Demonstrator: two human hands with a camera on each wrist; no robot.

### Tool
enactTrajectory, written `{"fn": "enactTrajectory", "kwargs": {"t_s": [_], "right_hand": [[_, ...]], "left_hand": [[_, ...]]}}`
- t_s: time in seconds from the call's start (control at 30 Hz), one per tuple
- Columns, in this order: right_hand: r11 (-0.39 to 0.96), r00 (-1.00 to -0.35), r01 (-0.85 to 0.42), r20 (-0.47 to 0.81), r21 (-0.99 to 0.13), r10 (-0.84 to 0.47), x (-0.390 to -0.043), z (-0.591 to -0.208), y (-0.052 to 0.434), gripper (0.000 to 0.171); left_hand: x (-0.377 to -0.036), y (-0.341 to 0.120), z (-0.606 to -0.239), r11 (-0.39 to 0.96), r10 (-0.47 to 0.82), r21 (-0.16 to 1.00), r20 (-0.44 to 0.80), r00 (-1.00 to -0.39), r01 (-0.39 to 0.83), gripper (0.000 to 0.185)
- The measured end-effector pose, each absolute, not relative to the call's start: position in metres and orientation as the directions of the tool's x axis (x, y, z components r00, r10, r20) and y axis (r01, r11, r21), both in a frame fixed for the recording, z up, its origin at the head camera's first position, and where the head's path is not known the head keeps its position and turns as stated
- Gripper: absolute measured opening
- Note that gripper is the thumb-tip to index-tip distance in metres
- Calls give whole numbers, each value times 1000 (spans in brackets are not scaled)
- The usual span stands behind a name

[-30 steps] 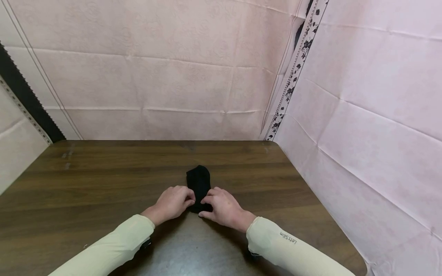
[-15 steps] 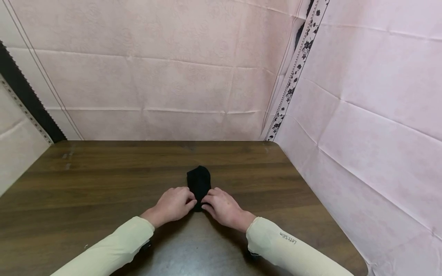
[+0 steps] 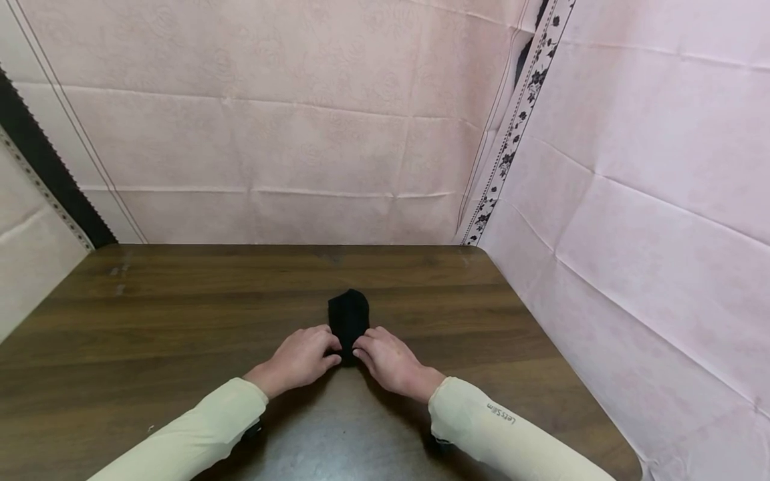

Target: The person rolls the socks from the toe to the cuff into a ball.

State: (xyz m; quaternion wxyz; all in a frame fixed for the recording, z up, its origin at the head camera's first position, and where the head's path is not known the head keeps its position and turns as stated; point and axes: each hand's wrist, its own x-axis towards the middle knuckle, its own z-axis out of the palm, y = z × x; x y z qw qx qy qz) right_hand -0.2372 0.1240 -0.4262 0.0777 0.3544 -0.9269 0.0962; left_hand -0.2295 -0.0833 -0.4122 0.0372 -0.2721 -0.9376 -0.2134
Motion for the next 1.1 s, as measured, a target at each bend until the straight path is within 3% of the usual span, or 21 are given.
{"fn": "enactTrajectory", "kwargs": {"t_s": [0.33,0.63,0.97,1.1], "right_hand": [[727,-752,-656,252,-203,-609,-236,-425,124,21],[674,-692,-711,372,-201,-619,-238,-426,127,15],[672,-688,-717,343,-184,-640,-239,-425,127,3],[682,-688,-714,340,-160,-641,-238,-425,127,9]], "left_hand": [[-231,-83,-413,751,460,466,140,-877,468,5],[-235,-87,-413,732,433,547,88,-897,407,8],[-239,-88,-413,690,425,614,85,-901,383,8],[-240,-89,-414,679,416,632,88,-905,374,13]]}}
